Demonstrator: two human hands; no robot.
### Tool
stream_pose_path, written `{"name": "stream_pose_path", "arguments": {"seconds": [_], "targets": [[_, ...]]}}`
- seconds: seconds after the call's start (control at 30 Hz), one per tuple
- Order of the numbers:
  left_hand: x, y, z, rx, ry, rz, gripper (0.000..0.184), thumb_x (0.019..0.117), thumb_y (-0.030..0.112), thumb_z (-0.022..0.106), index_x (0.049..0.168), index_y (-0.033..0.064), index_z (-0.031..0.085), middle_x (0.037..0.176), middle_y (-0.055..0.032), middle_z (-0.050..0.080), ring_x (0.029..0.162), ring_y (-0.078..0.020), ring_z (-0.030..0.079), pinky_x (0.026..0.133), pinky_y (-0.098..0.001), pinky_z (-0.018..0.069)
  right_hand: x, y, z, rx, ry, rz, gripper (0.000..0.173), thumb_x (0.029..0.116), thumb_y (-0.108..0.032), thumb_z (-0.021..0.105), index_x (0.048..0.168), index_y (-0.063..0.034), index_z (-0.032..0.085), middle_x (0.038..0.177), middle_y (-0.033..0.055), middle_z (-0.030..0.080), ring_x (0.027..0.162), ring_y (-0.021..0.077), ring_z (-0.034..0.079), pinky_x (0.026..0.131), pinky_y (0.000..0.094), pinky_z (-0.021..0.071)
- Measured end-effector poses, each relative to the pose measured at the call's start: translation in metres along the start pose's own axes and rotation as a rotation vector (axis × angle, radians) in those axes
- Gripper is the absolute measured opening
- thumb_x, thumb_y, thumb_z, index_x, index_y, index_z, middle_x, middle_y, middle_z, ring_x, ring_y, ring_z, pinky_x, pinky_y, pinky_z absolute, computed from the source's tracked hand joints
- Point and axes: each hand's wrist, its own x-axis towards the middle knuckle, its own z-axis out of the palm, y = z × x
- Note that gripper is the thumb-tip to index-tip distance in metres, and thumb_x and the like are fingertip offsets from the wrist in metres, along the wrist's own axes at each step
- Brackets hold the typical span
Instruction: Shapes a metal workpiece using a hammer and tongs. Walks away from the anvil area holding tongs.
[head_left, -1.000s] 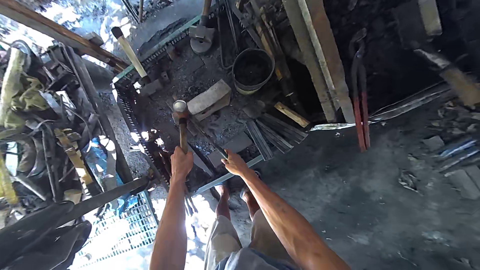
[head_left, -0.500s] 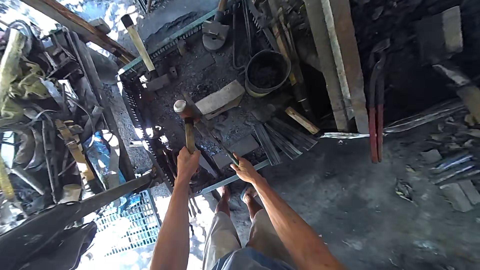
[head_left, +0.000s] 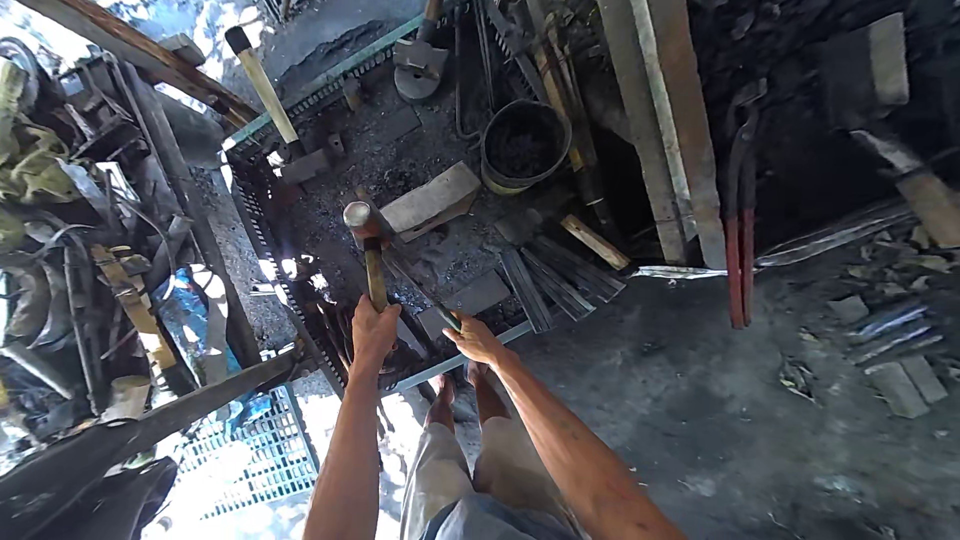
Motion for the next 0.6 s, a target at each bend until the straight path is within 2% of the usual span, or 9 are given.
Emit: {"name": "stream_pose_path", "arguments": {"seconds": [0.07, 0.1, 0.17, 0.3, 0.4, 0.47, 0.5, 0.53, 0.6], "targets": [[-0.011, 0.013, -0.001, -0.116, -0.017, -0.016, 0.028, 0.0977, 0.021, 0.067, 0.117, 0.0033, 0.057, 0.067, -0.0109, 0.063, 0.046, -0.0222, 0.062, 0.043, -0.0380, 0.0574, -0.003, -0.005, -0.005, 0.052, -0.052, 0.042, 0.042, 0.1030, -0.045, 0.054, 0.124, -0.0096, 0.063, 0.098, 0.0121, 0.068, 0.092, 0.0269, 0.067, 0.085, 0.0508, 0.0534], [-0.020, 0.021, 0.000, -0.183, -0.024, -0.016, 0.026, 0.0992, 0.019, 0.066, 0.117, 0.0018, 0.057, 0.067, -0.0113, 0.062, 0.046, -0.0226, 0.062, 0.044, -0.0383, 0.0580, -0.006, -0.008, -0.007, 0.098, -0.079, 0.064, 0.042, 0.1030, -0.046, 0.054, 0.119, -0.0091, 0.064, 0.095, 0.0109, 0.067, 0.087, 0.0253, 0.065, 0.081, 0.0495, 0.0530], [-0.039, 0.037, 0.007, -0.287, -0.003, 0.014, 0.025, 0.1012, 0.018, 0.063, 0.117, 0.0002, 0.055, 0.066, -0.0119, 0.061, 0.046, -0.0237, 0.062, 0.043, -0.0397, 0.0586, -0.013, -0.014, -0.007, 0.192, -0.099, 0.087, 0.038, 0.1025, -0.043, 0.054, 0.119, -0.0097, 0.065, 0.089, 0.0084, 0.064, 0.077, 0.0213, 0.063, 0.073, 0.0450, 0.0530], [-0.065, 0.062, 0.027, -0.273, 0.115, 0.077, 0.032, 0.1036, 0.027, 0.063, 0.122, 0.0023, 0.053, 0.066, -0.0112, 0.062, 0.047, -0.0233, 0.063, 0.045, -0.0406, 0.0594, -0.019, -0.024, 0.001, 0.148, -0.081, 0.112, 0.032, 0.1030, -0.035, 0.053, 0.117, -0.0086, 0.065, 0.094, 0.0110, 0.066, 0.088, 0.0252, 0.066, 0.081, 0.0492, 0.0531], [-0.040, 0.063, 0.058, -0.174, 0.166, 0.049, 0.037, 0.1029, 0.029, 0.062, 0.126, 0.0018, 0.051, 0.073, -0.0131, 0.064, 0.054, -0.0253, 0.065, 0.052, -0.0445, 0.0602, -0.019, -0.027, 0.000, 0.173, -0.093, 0.117, 0.032, 0.1030, -0.034, 0.053, 0.118, -0.0084, 0.065, 0.095, 0.0119, 0.067, 0.089, 0.0258, 0.066, 0.081, 0.0503, 0.0534], [-0.016, 0.061, 0.075, -0.157, 0.162, -0.046, 0.033, 0.1003, 0.027, 0.061, 0.120, 0.0013, 0.053, 0.073, -0.0144, 0.064, 0.054, -0.0262, 0.065, 0.052, -0.0448, 0.0592, -0.019, -0.023, 0.001, 0.285, -0.138, 0.143, 0.030, 0.1020, -0.035, 0.055, 0.114, -0.0084, 0.064, 0.086, 0.0082, 0.063, 0.073, 0.0201, 0.061, 0.068, 0.0430, 0.0524], [-0.010, 0.060, 0.079, -0.148, 0.167, -0.083, 0.032, 0.0990, 0.026, 0.061, 0.118, 0.0013, 0.054, 0.073, -0.0147, 0.065, 0.054, -0.0265, 0.065, 0.051, -0.0448, 0.0585, -0.022, -0.021, 0.003, 0.400, -0.189, 0.192, 0.029, 0.1017, -0.036, 0.059, 0.112, -0.0089, 0.062, 0.077, 0.0040, 0.058, 0.058, 0.0144, 0.054, 0.055, 0.0347, 0.0499], [-0.008, 0.060, 0.080, -0.146, 0.165, -0.102, 0.033, 0.0989, 0.027, 0.061, 0.119, 0.0020, 0.054, 0.073, -0.0143, 0.065, 0.054, -0.0260, 0.066, 0.051, -0.0441, 0.0590, -0.025, -0.019, 0.004, 0.551, -0.261, 0.256, 0.028, 0.1016, -0.037, 0.062, 0.110, -0.0096, 0.060, 0.073, 0.0010, 0.056, 0.050, 0.0108, 0.051, 0.048, 0.0287, 0.0484], [-0.012, 0.068, 0.073, -0.261, 0.134, -0.096, 0.030, 0.0993, 0.023, 0.061, 0.118, 0.0004, 0.054, 0.071, -0.0138, 0.064, 0.052, -0.0245, 0.065, 0.048, -0.0419, 0.0593, -0.029, -0.020, -0.005, 0.801, -0.417, 0.334, 0.027, 0.1013, -0.034, 0.065, 0.114, -0.0105, 0.061, 0.073, 0.0003, 0.057, 0.048, 0.0100, 0.052, 0.045, 0.0267, 0.0502]]}}
